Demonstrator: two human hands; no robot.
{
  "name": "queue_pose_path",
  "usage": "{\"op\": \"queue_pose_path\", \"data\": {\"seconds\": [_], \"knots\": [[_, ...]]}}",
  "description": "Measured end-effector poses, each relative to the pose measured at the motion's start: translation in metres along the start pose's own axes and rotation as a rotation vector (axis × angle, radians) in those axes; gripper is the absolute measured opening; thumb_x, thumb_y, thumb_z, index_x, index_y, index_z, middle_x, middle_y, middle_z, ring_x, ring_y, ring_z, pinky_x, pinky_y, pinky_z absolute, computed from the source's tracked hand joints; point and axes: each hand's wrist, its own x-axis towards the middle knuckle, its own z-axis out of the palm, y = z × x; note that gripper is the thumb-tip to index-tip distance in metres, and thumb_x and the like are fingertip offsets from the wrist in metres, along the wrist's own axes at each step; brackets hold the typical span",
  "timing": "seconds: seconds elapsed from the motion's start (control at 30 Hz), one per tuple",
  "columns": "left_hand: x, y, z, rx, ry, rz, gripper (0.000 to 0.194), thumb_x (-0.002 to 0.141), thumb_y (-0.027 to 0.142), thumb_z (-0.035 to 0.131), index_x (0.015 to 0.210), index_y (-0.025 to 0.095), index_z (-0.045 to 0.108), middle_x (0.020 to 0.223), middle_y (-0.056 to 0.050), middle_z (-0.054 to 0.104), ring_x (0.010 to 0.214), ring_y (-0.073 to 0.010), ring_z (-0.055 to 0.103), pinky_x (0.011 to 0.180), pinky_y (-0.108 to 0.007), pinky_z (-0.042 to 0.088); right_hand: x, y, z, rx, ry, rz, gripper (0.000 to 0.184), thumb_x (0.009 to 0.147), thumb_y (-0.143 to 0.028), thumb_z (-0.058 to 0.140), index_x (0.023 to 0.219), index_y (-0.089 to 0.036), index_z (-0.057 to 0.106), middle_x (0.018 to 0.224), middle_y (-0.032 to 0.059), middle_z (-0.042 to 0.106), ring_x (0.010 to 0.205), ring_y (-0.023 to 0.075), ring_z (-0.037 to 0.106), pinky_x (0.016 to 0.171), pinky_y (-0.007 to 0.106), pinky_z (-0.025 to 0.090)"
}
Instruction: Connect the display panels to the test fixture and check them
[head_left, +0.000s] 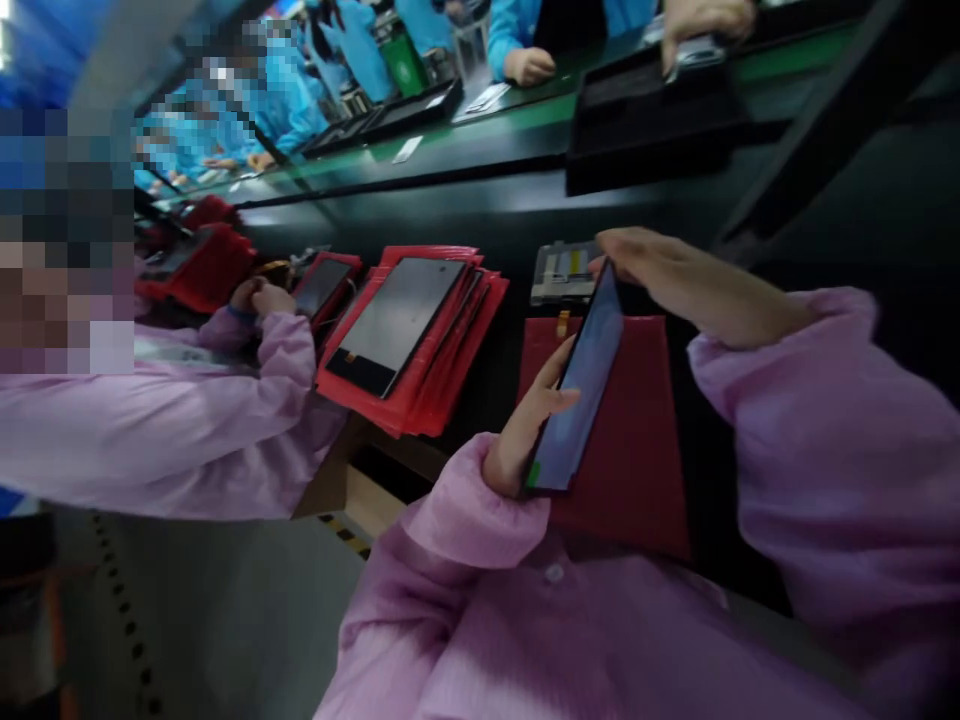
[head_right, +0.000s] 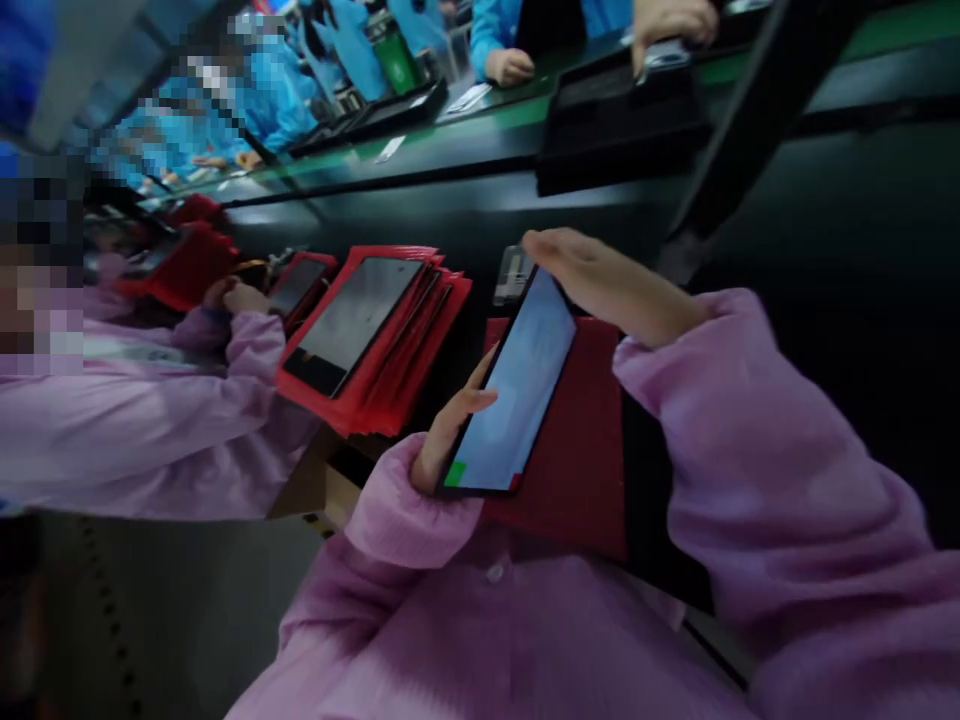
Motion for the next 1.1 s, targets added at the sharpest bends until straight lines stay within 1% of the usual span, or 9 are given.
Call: {"op": "queue_pose_path", "data": {"seconds": [0.17, 0.3, 0.43, 0.53, 0.63, 0.77, 0.87, 0.93, 1.1], "knots": [[0.008, -0.010, 0.009, 0.123, -0.052, 0.004, 0.061, 0.074, 0.028, 0.055, 0.134, 0.027, 0.049, 0.143, 0.003, 0.049, 0.134, -0.0230, 0.043, 0.110, -0.035, 0.038, 0.004, 0.004, 0.003, -0.232, -0.029, 0.094, 0.039, 0.092, -0.050, 0.046, 0.111, -0.020, 0.062, 0.107, 0.0071, 0.065, 0.100, 0.0248, 0.061, 0.093, 0.039, 0.045], [0.008, -0.010, 0.004, 0.249, -0.101, 0.037, 0.058, 0.082, 0.033, 0.051, 0.139, 0.029, 0.044, 0.147, 0.002, 0.045, 0.134, -0.0226, 0.043, 0.109, -0.036, 0.039, 0.004, 0.009, 0.002, -0.286, -0.066, 0.072, 0.038, 0.093, -0.044, 0.045, 0.118, -0.018, 0.057, 0.110, 0.0081, 0.065, 0.102, 0.0244, 0.060, 0.091, 0.037, 0.046], [0.006, 0.007, -0.018, 0.425, -0.139, 0.180, 0.045, 0.087, 0.030, 0.044, 0.132, 0.032, 0.053, 0.145, -0.001, 0.047, 0.136, -0.0228, 0.042, 0.107, -0.043, 0.042, 0.003, 0.009, -0.001, -0.307, -0.092, 0.074, 0.038, 0.093, -0.044, 0.045, 0.118, -0.018, 0.057, 0.111, 0.0085, 0.065, 0.103, 0.0248, 0.060, 0.090, 0.037, 0.045], [0.014, 0.032, -0.045, 0.550, -0.063, 0.352, 0.038, 0.090, 0.032, 0.041, 0.124, 0.032, 0.057, 0.142, -0.002, 0.050, 0.134, -0.0222, 0.043, 0.109, -0.043, 0.040, 0.001, 0.006, -0.004, -0.345, -0.109, 0.107, 0.036, 0.094, -0.044, 0.044, 0.117, -0.019, 0.057, 0.109, 0.0080, 0.065, 0.099, 0.0251, 0.061, 0.085, 0.036, 0.046], [0.045, 0.050, -0.070, 0.871, 0.109, 0.582, 0.031, 0.090, 0.032, 0.046, 0.118, 0.026, 0.058, 0.129, -0.005, 0.058, 0.121, -0.0204, 0.054, 0.107, -0.039, 0.040, -0.001, 0.004, -0.008, -0.373, -0.116, 0.133, 0.033, 0.093, -0.044, 0.045, 0.114, -0.021, 0.058, 0.108, 0.0071, 0.065, 0.095, 0.0251, 0.062, 0.081, 0.035, 0.046], [0.117, 0.043, -0.085, 1.475, 0.235, 0.524, 0.032, 0.089, 0.018, 0.043, 0.117, 0.016, 0.058, 0.121, -0.010, 0.063, 0.109, -0.0176, 0.059, 0.099, -0.032, 0.046, -0.004, 0.002, -0.013, -0.409, -0.135, 0.141, 0.033, 0.092, -0.043, 0.045, 0.112, -0.021, 0.058, 0.105, 0.0065, 0.066, 0.088, 0.0237, 0.063, 0.077, 0.034, 0.045], [0.168, 0.028, -0.084, 1.595, 0.267, 0.508, 0.036, 0.087, 0.009, 0.039, 0.118, 0.011, 0.058, 0.119, -0.013, 0.063, 0.112, -0.0188, 0.058, 0.101, -0.031, 0.043, -0.005, 0.002, -0.014, -0.436, -0.142, 0.145, 0.036, 0.092, -0.045, 0.043, 0.114, -0.020, 0.058, 0.102, 0.0072, 0.066, 0.085, 0.0239, 0.063, 0.075, 0.035, 0.045], [0.192, 0.020, -0.083, 1.630, 0.294, 0.517, 0.040, 0.089, 0.008, 0.034, 0.123, 0.012, 0.056, 0.120, -0.014, 0.061, 0.114, -0.0203, 0.056, 0.101, -0.033, 0.042, -0.005, 0.002, -0.014, -0.451, -0.140, 0.146, 0.037, 0.092, -0.045, 0.042, 0.114, -0.020, 0.057, 0.102, 0.0080, 0.066, 0.086, 0.0248, 0.063, 0.075, 0.035, 0.044], [0.219, 0.017, -0.088, 1.728, 0.300, 0.498, 0.043, 0.090, 0.013, 0.035, 0.129, 0.018, 0.054, 0.119, -0.012, 0.060, 0.106, -0.0232, 0.059, 0.092, -0.033, 0.044, -0.006, 0.006, -0.012, -0.440, -0.137, 0.102, 0.040, 0.094, -0.049, 0.037, 0.114, -0.021, 0.057, 0.105, 0.0078, 0.065, 0.088, 0.0248, 0.062, 0.075, 0.035, 0.044]]}}
